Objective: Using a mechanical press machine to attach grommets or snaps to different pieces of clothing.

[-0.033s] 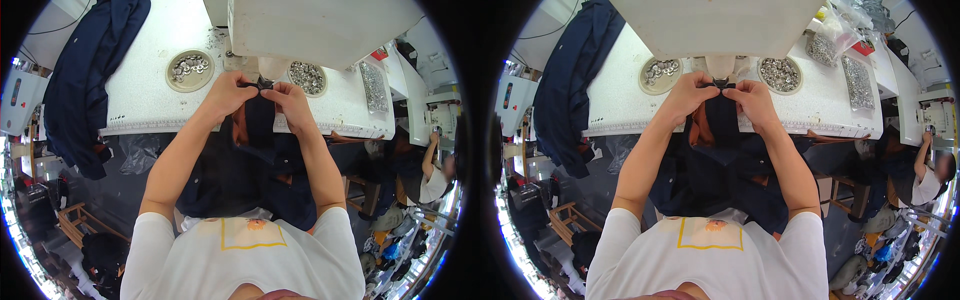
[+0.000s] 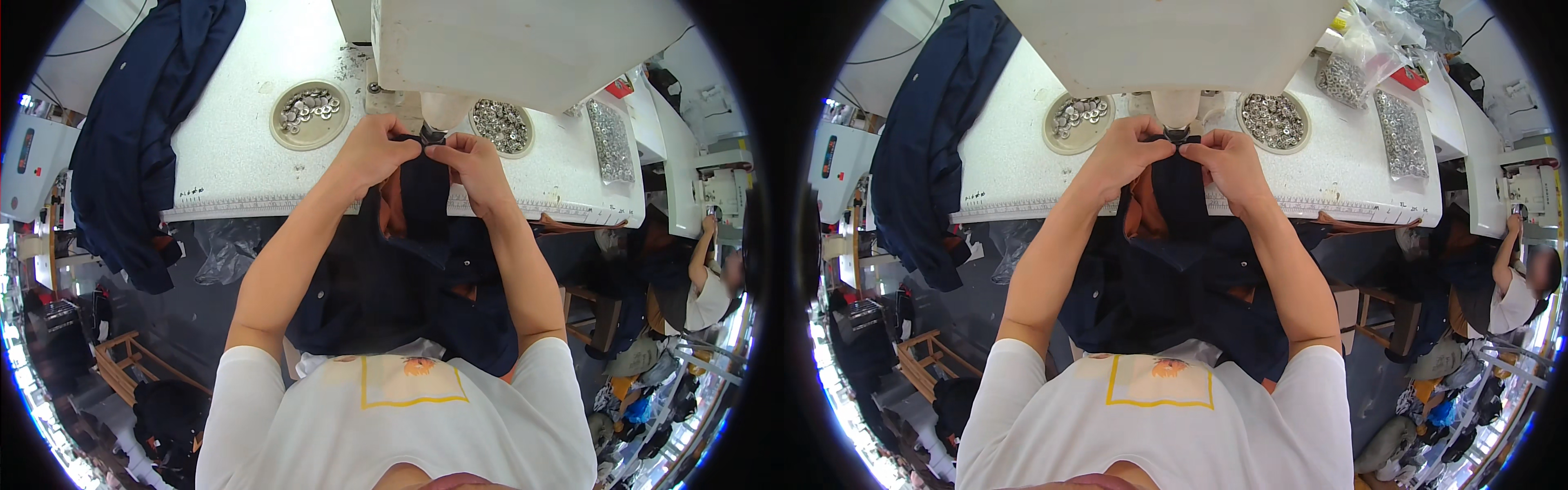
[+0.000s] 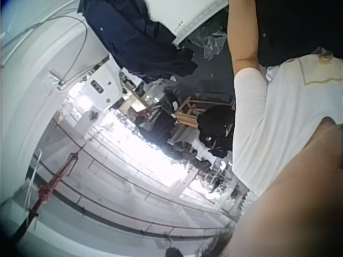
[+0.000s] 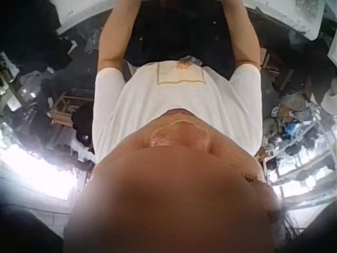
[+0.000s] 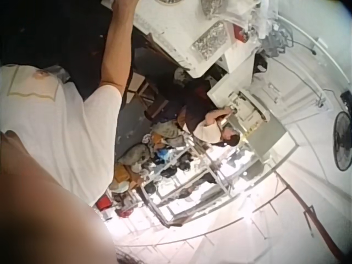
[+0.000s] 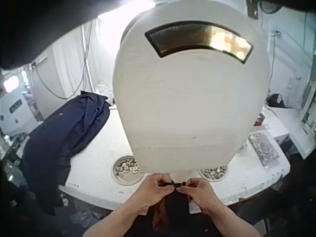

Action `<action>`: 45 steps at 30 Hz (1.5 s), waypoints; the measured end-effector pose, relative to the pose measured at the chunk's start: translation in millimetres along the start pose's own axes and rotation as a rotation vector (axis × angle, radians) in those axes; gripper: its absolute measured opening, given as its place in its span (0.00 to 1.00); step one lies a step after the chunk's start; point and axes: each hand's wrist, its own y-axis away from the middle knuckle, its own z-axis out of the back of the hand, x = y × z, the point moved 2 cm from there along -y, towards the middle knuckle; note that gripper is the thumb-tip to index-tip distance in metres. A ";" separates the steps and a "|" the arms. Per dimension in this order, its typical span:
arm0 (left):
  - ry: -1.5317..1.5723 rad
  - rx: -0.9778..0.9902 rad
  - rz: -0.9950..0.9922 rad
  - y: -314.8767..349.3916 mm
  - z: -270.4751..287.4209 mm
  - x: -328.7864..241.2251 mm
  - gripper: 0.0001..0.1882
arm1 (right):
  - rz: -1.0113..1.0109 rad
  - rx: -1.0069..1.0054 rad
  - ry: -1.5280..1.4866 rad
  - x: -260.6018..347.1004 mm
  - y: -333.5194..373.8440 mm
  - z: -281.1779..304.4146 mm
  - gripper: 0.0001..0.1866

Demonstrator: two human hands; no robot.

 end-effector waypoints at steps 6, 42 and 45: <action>-0.121 0.049 0.017 -7.3 1.5 4.4 0.08 | 0.065 -0.058 0.167 6.0 -5.6 -4.5 0.11; 0.601 -0.104 -0.093 97.7 -14.1 -1.9 0.08 | 0.504 0.178 -0.052 -52.8 124.2 -11.8 0.34; 0.439 0.153 -0.327 126.4 5.2 -0.2 0.10 | 0.529 -0.187 0.598 -31.1 175.0 39.0 0.19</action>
